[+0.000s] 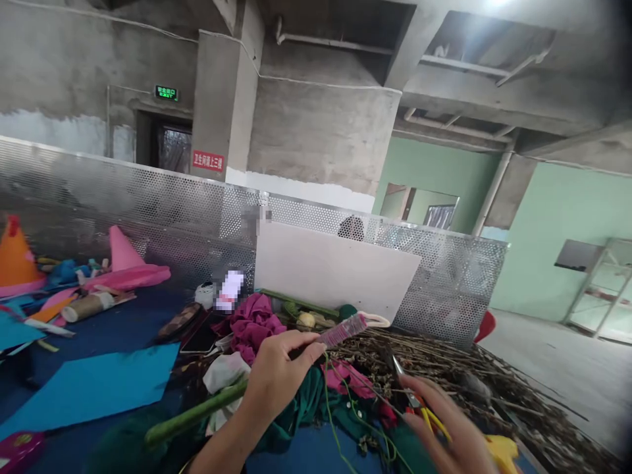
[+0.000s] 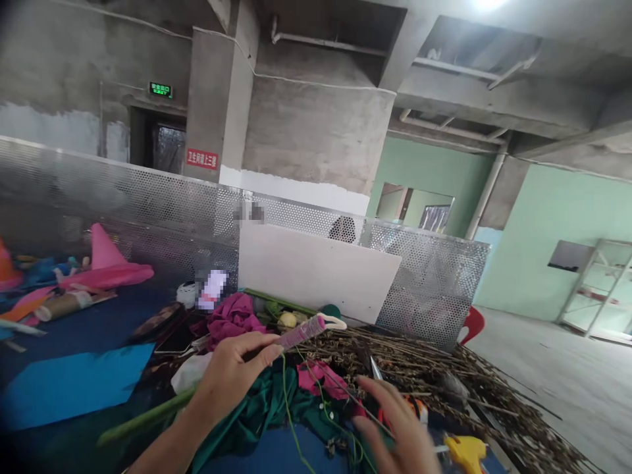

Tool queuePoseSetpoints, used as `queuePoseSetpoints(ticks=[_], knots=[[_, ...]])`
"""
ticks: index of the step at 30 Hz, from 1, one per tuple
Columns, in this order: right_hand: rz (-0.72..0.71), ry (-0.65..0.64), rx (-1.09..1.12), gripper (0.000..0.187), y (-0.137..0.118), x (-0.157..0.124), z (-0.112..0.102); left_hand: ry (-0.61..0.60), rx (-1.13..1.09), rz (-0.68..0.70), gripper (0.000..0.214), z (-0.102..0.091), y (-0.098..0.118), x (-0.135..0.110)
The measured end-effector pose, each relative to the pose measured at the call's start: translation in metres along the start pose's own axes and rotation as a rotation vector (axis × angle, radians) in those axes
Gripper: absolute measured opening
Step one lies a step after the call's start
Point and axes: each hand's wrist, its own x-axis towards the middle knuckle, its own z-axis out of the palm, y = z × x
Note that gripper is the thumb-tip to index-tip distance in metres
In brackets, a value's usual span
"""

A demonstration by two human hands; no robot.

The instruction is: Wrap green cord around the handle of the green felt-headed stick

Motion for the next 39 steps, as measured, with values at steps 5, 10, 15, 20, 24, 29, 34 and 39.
queuePoseSetpoints(ticks=[5, 10, 15, 20, 24, 29, 34, 39], knots=[[0.193, -0.104, 0.773, 0.050, -0.057, 0.039, 0.098, -0.036, 0.034, -0.008, 0.024, 0.007, -0.004, 0.001], [0.584, -0.304, 1.262, 0.049, -0.042, 0.038, 0.129, -0.084, 0.068, -0.044, 0.025, 0.008, -0.015, 0.006], [0.805, -0.352, 1.472, 0.046, -0.026, 0.037, 0.132, -0.203, -0.018, -0.165, 0.024, 0.016, -0.020, 0.009], [0.919, -0.399, 1.478, 0.045, -0.030, 0.042, 0.125, -0.347, -0.200, -0.253, 0.023, 0.013, -0.014, 0.011], [0.940, -0.402, 1.434, 0.046, -0.023, 0.043, 0.123, -0.461, -0.220, -0.229, 0.014, 0.012, -0.010, 0.009], [0.842, -0.429, 1.336, 0.047, -0.012, 0.048, 0.116, -0.589, -0.103, -0.218, 0.010, 0.026, -0.016, 0.005], [0.632, -0.615, 1.155, 0.046, 0.000, 0.059, 0.094, -0.727, -0.052, -0.228, 0.013, 0.040, -0.020, 0.000], [0.348, -0.814, 0.934, 0.042, 0.000, 0.070, 0.069, -0.838, -0.245, -0.347, 0.014, 0.050, -0.021, -0.007]])
